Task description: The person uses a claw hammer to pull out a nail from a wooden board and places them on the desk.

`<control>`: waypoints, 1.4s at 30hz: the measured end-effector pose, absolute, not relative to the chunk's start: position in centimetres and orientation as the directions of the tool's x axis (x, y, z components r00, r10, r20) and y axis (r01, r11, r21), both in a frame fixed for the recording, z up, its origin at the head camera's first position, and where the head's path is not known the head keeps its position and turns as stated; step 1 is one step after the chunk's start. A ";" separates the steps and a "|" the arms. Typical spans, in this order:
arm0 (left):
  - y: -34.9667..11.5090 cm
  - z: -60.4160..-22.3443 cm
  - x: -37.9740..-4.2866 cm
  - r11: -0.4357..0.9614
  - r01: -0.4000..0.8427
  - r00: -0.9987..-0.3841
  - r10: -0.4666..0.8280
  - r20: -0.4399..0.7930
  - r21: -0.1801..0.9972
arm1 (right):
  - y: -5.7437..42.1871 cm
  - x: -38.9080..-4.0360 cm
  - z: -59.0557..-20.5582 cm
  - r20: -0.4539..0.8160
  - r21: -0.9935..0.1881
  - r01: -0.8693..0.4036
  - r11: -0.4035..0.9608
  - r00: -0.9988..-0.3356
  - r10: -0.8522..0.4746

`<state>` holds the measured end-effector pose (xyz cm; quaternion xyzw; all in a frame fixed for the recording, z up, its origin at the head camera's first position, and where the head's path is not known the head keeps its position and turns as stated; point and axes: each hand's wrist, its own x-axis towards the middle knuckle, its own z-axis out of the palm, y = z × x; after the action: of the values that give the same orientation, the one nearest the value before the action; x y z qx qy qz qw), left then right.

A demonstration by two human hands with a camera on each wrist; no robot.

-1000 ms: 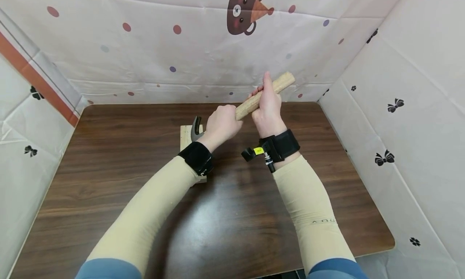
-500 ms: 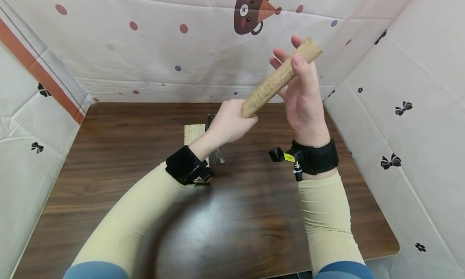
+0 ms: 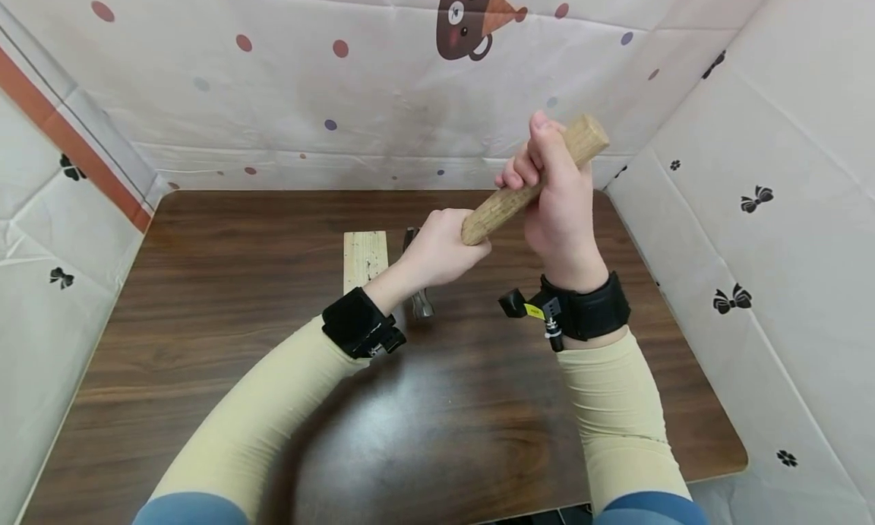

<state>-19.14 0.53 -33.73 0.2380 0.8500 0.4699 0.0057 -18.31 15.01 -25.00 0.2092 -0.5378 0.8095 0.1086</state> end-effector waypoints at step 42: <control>-18.9 -46.0 -23.0 0.514 0.312 -0.914 0.391 0.105 0.799 | 11.3 -20.4 -24.6 0.187 -0.928 -0.079 -0.364 -0.944 -0.273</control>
<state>-23.04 -18.93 -45.96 0.2023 0.8691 0.4493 0.0442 -20.42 11.29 -24.57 0.1569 -0.5609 0.8106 -0.0600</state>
